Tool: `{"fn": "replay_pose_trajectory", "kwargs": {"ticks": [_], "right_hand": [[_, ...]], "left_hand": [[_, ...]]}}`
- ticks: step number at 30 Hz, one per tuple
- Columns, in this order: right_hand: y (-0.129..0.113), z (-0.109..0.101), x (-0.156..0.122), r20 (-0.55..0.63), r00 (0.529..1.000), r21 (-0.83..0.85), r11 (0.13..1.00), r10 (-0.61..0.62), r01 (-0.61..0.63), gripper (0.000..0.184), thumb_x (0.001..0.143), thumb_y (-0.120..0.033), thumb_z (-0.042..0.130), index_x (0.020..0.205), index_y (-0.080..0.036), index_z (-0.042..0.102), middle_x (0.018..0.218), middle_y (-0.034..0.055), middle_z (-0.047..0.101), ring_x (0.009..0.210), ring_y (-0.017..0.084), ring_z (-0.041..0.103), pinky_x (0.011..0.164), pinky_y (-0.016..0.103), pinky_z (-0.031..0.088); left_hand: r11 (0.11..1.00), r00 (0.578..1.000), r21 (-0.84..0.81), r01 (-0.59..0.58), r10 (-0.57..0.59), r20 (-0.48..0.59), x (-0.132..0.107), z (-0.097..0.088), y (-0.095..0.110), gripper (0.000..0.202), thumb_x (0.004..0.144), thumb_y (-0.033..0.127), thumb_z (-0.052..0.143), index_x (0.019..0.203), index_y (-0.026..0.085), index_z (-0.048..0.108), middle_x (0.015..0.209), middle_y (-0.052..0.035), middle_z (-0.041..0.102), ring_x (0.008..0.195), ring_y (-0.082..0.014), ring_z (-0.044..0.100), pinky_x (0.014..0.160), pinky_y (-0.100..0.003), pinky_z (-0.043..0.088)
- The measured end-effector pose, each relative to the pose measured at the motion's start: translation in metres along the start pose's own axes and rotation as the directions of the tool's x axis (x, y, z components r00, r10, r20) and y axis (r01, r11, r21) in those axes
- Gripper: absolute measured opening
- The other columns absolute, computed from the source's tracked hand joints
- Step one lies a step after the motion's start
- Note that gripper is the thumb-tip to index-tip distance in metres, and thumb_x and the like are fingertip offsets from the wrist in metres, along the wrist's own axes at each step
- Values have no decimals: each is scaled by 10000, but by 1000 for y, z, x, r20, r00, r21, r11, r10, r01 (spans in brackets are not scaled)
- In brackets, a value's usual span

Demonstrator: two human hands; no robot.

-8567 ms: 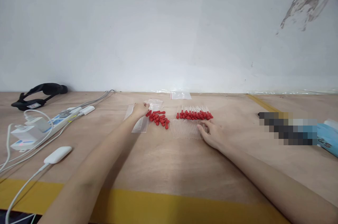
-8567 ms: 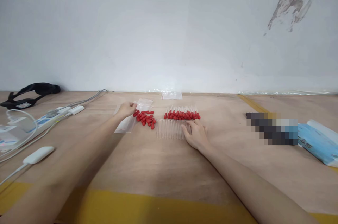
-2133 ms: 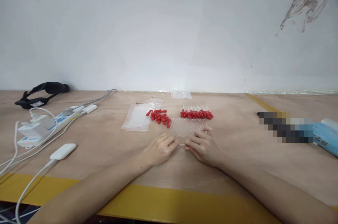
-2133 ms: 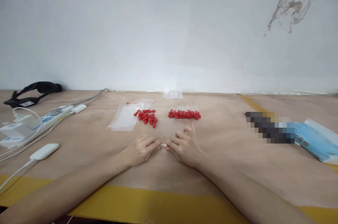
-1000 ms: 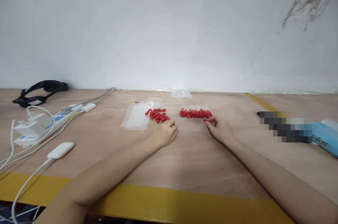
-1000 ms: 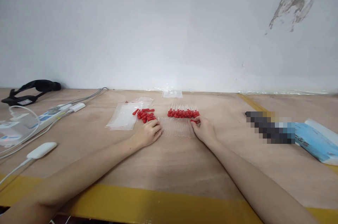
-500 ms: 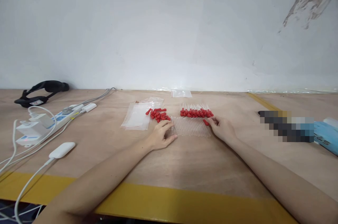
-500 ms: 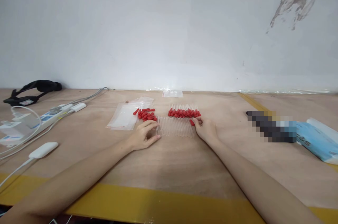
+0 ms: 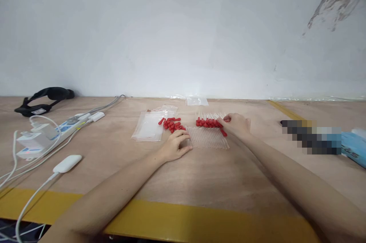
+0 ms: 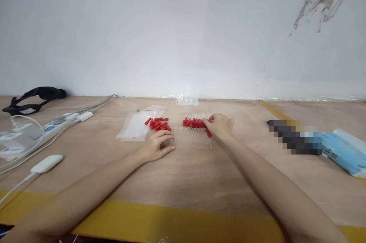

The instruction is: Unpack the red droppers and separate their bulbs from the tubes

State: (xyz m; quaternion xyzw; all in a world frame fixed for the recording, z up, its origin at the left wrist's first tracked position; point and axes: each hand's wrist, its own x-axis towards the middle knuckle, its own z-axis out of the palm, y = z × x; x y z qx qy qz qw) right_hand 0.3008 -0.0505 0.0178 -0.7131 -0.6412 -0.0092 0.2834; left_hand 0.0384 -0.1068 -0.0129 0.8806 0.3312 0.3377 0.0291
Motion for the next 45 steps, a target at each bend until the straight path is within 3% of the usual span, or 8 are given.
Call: {"fn": "replay_pose_trajectory", "kwargs": {"ticks": [5,11,17,21,26,32,36,45], "right_hand": [[-6,5,1,-3,1000,5,1000,26,-26,277,697,-423,466,634,-203,621,704,39,634,731,212,539,743,379,264],[-7,-1,-6,-148,989,171,985,30,-5,295,726,-444,465,650,-205,621,646,23,612,686,198,533,749,392,277],[-3,-1,-44,-267,881,356,809,-391,467,225,765,-383,509,752,-179,602,695,35,575,680,157,502,652,290,363],[-6,6,-69,-231,800,368,711,-554,599,167,795,-328,504,751,-187,581,679,24,556,672,153,481,679,311,363],[-11,12,-81,-177,777,419,669,-604,615,150,807,-302,493,743,-187,565,670,14,543,658,143,472,667,309,353],[-15,10,-87,-129,773,352,700,-621,621,168,809,-331,498,839,-194,589,792,31,590,768,156,502,728,320,322],[-23,12,-92,-172,697,170,676,-696,717,236,793,-367,535,975,-239,613,820,24,636,790,161,500,730,327,273],[-25,17,-93,-238,592,16,607,-770,795,206,835,-340,484,800,-238,660,623,9,619,687,137,461,705,332,225]], "left_hand": [[1000,999,20,0,-1,47,2,1,-2,205,796,281,529,947,167,606,949,-72,594,895,-175,530,810,-323,459],[998,1000,62,-22,22,4,0,1,-8,209,791,280,529,945,162,604,911,-77,591,877,-181,534,798,-336,458],[987,982,160,7,23,-186,1,-3,-5,325,786,316,544,1075,167,544,1012,-94,547,974,-212,489,852,-385,419],[956,962,280,-84,151,-226,3,-2,5,330,796,266,542,1116,184,530,1080,-98,535,1020,-222,457,870,-396,396],[918,948,330,-220,281,-150,3,7,13,191,835,189,483,998,191,581,909,-57,594,819,-156,516,745,-307,430],[897,958,372,-241,281,-56,1,12,14,179,866,150,410,932,153,577,811,-53,580,728,-140,498,691,-275,418],[883,949,372,-286,316,-20,2,10,18,170,872,154,404,930,136,563,847,-64,588,761,-150,492,698,-282,410],[813,933,465,-350,348,93,3,7,19,181,872,189,411,812,136,573,687,-36,550,699,-157,455,651,-293,372]]}}
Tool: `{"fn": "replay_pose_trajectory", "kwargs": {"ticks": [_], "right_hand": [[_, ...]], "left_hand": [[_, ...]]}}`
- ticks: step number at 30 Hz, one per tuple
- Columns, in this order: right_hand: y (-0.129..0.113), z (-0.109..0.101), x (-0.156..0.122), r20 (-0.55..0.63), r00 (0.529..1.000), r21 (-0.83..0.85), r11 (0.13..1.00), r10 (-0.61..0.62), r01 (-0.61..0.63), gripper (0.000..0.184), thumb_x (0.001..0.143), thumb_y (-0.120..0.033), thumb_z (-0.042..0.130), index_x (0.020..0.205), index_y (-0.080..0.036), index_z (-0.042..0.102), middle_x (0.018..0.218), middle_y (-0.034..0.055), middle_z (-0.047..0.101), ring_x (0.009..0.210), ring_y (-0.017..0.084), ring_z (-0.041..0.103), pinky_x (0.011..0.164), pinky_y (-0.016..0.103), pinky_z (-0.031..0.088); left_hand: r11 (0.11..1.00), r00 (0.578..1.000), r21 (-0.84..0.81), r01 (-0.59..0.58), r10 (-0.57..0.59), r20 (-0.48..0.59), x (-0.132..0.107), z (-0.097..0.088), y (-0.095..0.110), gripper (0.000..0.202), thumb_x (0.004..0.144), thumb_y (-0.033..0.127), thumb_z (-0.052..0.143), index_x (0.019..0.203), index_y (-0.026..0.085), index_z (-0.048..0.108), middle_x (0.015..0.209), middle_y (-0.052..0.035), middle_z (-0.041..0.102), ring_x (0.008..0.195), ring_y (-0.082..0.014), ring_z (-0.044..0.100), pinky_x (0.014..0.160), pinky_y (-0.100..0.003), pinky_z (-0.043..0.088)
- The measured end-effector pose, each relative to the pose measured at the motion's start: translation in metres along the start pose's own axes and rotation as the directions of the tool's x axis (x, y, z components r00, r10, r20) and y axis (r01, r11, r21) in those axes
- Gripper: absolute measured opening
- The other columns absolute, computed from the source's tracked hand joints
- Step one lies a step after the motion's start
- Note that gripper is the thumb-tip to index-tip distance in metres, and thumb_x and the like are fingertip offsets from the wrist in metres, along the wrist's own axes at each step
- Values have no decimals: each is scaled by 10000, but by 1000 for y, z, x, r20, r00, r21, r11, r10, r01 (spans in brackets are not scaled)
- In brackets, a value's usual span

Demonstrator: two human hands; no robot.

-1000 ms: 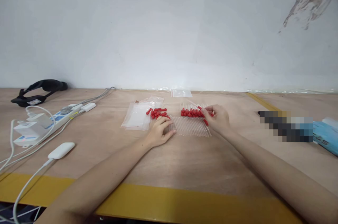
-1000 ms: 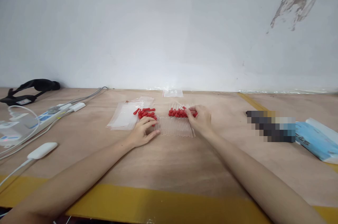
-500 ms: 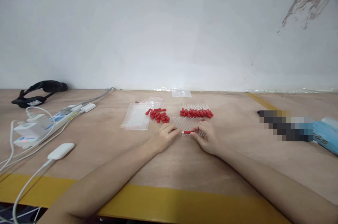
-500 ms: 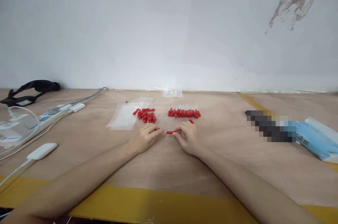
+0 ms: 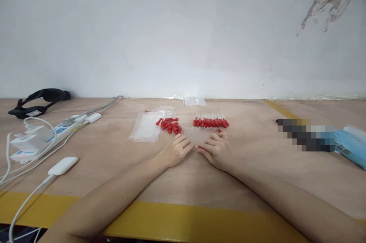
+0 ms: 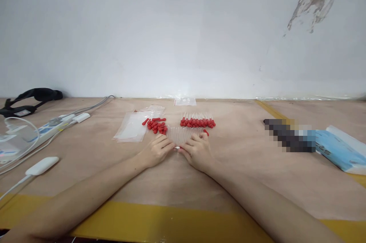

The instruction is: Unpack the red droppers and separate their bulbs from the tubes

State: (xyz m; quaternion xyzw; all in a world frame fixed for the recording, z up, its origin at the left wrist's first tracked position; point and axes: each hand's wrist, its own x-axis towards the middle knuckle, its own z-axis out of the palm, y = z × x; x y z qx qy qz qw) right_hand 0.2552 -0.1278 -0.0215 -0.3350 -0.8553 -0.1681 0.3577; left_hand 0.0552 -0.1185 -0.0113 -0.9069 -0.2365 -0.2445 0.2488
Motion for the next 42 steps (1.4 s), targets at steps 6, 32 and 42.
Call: {"fn": "replay_pose_trajectory", "kwargs": {"ticks": [6,32,42], "right_hand": [[0,-9,1,58,997,-63,997,-42,45,198,842,-319,472,760,-245,636,589,7,597,701,154,458,679,339,227],[111,-14,-23,113,673,142,658,731,-739,269,733,-343,508,871,-170,661,790,72,630,649,166,556,612,299,432],[102,0,-23,186,612,261,562,769,-785,270,640,-452,580,687,-186,600,665,25,637,574,142,558,525,253,410]], "left_hand": [[1000,999,-16,-5,5,33,-2,2,-1,221,889,212,377,800,140,566,675,-38,542,693,-155,478,653,-296,368],[912,913,-85,401,-405,-50,-5,11,-30,303,856,126,314,1057,166,537,935,-79,537,800,-158,528,678,-289,463],[949,939,-46,310,-314,-143,-2,21,-31,168,834,131,409,877,165,568,842,-58,591,829,-163,571,728,-284,482]]}}
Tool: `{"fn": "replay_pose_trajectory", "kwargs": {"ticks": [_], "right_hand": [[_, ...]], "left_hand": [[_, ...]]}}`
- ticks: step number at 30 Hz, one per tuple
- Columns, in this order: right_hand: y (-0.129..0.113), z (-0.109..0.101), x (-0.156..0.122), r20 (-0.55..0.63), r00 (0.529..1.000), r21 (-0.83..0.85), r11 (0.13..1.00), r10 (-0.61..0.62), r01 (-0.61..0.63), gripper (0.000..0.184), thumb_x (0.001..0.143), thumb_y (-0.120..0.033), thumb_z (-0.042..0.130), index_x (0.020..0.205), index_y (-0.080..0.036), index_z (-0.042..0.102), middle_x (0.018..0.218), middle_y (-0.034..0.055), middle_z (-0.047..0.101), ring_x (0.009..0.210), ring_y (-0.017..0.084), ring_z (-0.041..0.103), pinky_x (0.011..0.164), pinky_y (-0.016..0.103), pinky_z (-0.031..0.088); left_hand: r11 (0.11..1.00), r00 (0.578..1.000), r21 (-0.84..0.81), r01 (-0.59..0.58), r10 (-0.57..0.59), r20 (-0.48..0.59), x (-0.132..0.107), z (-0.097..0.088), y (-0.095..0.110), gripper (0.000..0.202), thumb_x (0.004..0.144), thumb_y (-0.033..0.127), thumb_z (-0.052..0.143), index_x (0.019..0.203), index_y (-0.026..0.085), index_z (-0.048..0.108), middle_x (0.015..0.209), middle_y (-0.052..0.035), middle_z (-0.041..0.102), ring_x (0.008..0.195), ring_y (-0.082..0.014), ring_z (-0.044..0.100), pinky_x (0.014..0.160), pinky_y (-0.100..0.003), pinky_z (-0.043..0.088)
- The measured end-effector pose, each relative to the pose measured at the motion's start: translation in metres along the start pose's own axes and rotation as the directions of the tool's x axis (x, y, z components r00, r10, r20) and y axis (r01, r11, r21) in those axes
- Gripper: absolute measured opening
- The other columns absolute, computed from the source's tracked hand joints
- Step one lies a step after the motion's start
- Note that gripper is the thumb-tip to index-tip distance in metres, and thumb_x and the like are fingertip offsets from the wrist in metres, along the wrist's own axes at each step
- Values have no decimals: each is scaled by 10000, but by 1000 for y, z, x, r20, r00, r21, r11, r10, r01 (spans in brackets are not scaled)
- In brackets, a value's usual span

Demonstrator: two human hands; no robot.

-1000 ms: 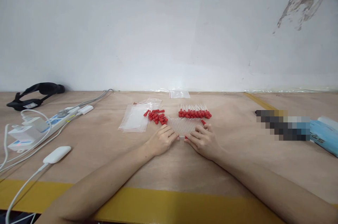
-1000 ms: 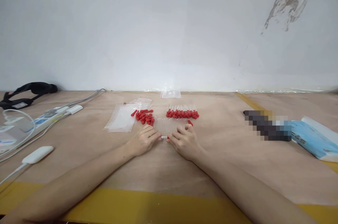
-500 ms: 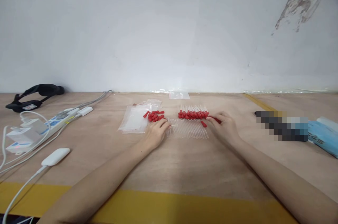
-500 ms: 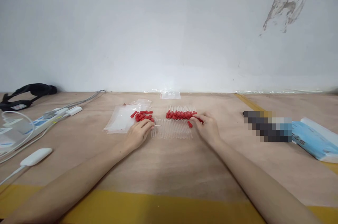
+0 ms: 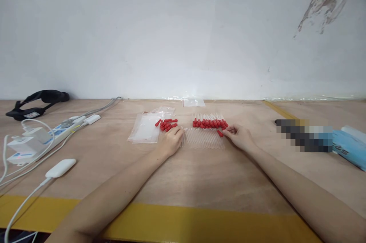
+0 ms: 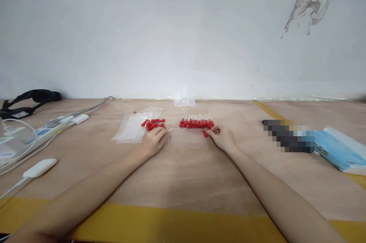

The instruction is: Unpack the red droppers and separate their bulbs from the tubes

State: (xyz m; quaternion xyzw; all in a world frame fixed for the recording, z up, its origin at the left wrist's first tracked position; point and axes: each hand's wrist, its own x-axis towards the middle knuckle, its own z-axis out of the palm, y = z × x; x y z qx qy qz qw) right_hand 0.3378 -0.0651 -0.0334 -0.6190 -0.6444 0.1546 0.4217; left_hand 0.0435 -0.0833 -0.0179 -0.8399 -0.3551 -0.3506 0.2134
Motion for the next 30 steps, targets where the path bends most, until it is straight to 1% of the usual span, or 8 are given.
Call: {"fn": "replay_pose_trajectory", "kwargs": {"ticks": [4,7,12,15,18,22,25,30], "right_hand": [[-4,5,0,1,1000,28,1000,-7,7,279,643,-463,577,685,-190,612,672,21,647,595,148,571,547,254,415],[-7,5,-2,34,999,-11,999,-42,42,323,696,-496,511,697,-202,647,612,9,633,542,138,547,509,245,384],[-4,4,-3,40,999,-43,998,-33,34,390,752,-507,424,741,-207,672,602,19,638,517,142,534,489,249,359],[-1,4,-1,-3,1000,-27,1000,1,-1,376,746,-491,443,820,-197,665,664,35,658,569,157,561,525,257,375],[-5,1,-2,-83,997,-97,995,6,-14,362,743,-479,456,851,-197,656,644,31,642,570,160,550,558,273,365],[-26,-5,-4,-166,964,-240,957,-206,163,268,748,-427,485,783,-224,657,753,27,640,713,179,544,673,315,330],[-45,0,1,-107,927,-313,897,-359,311,235,751,-403,506,712,-233,663,764,32,624,786,195,518,709,343,286],[-72,22,20,23,914,-412,830,-405,378,230,747,-414,526,750,-248,685,867,64,614,859,225,471,732,380,255]], "left_hand": [[998,999,-51,27,-26,19,2,-2,5,145,825,165,449,792,167,590,795,-55,597,769,-155,577,691,-286,492],[985,995,-146,91,-85,44,0,-2,8,125,792,268,540,778,169,616,817,-51,609,749,-144,585,681,-274,502],[958,990,-260,124,-102,97,-3,-4,12,394,667,480,640,876,146,630,890,-83,617,855,-194,580,748,-318,503],[953,989,-276,127,-100,109,-4,-8,12,379,705,457,615,918,143,623,909,-92,610,861,-195,565,758,-337,495],[958,991,-266,111,-85,105,-5,-13,9,316,750,401,586,938,150,620,908,-90,608,882,-196,542,790,-364,471],[968,988,-231,97,-67,137,-8,-17,5,282,774,379,558,950,168,625,949,-91,608,936,-216,528,826,-407,439],[974,983,-212,83,-45,177,-8,-17,4,319,767,417,556,976,186,624,1045,-88,596,1031,-236,497,883,-428,400],[980,949,-171,99,-42,311,-5,-20,6,433,767,499,519,1096,223,572,1210,-63,528,1184,-248,393,1007,-471,247]]}}
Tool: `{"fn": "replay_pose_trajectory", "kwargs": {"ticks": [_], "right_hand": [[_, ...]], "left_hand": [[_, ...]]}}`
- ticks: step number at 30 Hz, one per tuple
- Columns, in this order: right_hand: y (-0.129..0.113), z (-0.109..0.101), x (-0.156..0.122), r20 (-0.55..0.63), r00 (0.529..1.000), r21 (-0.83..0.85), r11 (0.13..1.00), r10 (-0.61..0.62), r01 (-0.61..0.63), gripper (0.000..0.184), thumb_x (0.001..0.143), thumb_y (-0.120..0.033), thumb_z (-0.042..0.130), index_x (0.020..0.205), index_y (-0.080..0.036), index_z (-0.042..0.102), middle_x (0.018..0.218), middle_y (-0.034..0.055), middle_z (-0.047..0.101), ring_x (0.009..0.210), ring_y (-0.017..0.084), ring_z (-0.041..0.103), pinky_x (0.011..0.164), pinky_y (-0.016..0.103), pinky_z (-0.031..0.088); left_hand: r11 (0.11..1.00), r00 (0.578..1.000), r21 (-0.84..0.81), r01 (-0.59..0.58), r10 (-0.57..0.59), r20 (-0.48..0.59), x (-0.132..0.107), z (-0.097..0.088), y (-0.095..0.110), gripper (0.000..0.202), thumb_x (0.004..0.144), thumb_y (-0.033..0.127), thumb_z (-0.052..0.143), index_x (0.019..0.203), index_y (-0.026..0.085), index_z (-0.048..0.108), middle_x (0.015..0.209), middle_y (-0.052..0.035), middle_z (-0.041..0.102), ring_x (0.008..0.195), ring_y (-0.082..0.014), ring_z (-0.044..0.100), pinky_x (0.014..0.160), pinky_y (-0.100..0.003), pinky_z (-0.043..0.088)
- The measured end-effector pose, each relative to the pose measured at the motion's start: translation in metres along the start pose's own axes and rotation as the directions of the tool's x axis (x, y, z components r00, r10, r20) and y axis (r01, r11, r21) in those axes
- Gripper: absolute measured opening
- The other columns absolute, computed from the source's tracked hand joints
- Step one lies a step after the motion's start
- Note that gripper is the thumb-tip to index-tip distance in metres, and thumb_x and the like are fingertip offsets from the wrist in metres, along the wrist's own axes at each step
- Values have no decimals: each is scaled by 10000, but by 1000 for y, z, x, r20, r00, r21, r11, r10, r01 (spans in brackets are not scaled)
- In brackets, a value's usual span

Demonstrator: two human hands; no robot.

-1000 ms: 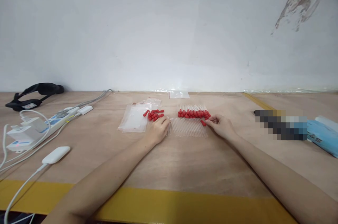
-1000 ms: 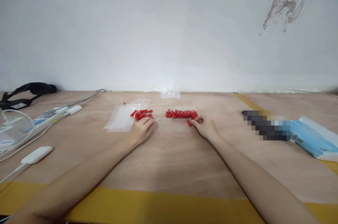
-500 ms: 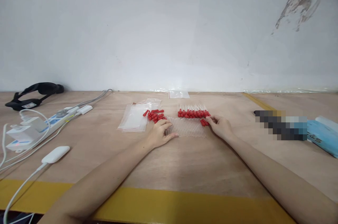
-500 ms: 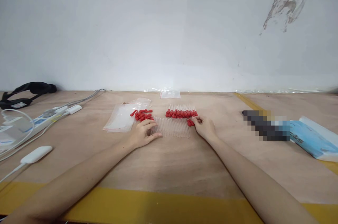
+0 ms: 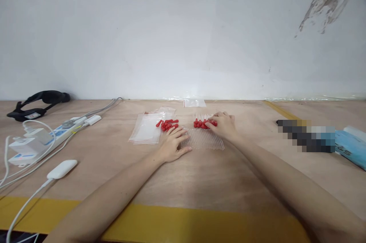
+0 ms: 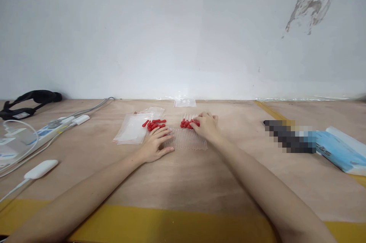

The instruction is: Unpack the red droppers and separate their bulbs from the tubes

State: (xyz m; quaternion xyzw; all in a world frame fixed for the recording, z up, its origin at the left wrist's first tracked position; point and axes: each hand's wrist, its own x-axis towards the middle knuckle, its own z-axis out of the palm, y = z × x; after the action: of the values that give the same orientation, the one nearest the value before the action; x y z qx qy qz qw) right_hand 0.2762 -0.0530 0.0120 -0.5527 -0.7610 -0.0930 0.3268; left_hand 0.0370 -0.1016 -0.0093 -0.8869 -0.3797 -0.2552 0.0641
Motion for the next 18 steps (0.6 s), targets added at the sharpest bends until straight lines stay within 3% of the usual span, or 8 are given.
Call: {"fn": "replay_pose_trajectory", "kwargs": {"ticks": [4,9,14,18], "right_hand": [[-13,10,13,99,994,-83,995,57,-49,275,776,-411,486,716,-230,685,932,69,610,914,233,452,756,398,237],[-18,20,12,96,991,-128,988,98,-85,277,810,-333,450,713,-209,679,933,79,620,933,231,441,777,403,220],[-18,30,8,-40,997,-114,991,68,-72,260,818,-246,436,682,-182,648,880,68,631,902,209,451,798,405,201],[-19,30,7,-230,968,-36,993,101,-113,244,825,-241,439,707,-181,644,911,56,627,902,199,457,817,407,194]], "left_hand": [[1000,989,-11,8,-7,147,1,-4,1,405,836,480,411,1175,280,505,1247,-30,503,1226,-234,351,1038,-503,116],[998,988,-54,11,-2,154,1,-5,-2,343,861,419,396,1139,271,532,1206,-20,541,1213,-216,377,1046,-499,25],[998,991,-65,11,-2,136,0,-6,-3,318,866,383,400,1115,247,545,1179,-22,561,1218,-213,372,1045,-506,64],[999,998,-34,-13,15,66,-1,-4,-4,327,862,368,415,1131,226,535,1218,-45,528,1232,-217,352,1043,-494,142]]}}
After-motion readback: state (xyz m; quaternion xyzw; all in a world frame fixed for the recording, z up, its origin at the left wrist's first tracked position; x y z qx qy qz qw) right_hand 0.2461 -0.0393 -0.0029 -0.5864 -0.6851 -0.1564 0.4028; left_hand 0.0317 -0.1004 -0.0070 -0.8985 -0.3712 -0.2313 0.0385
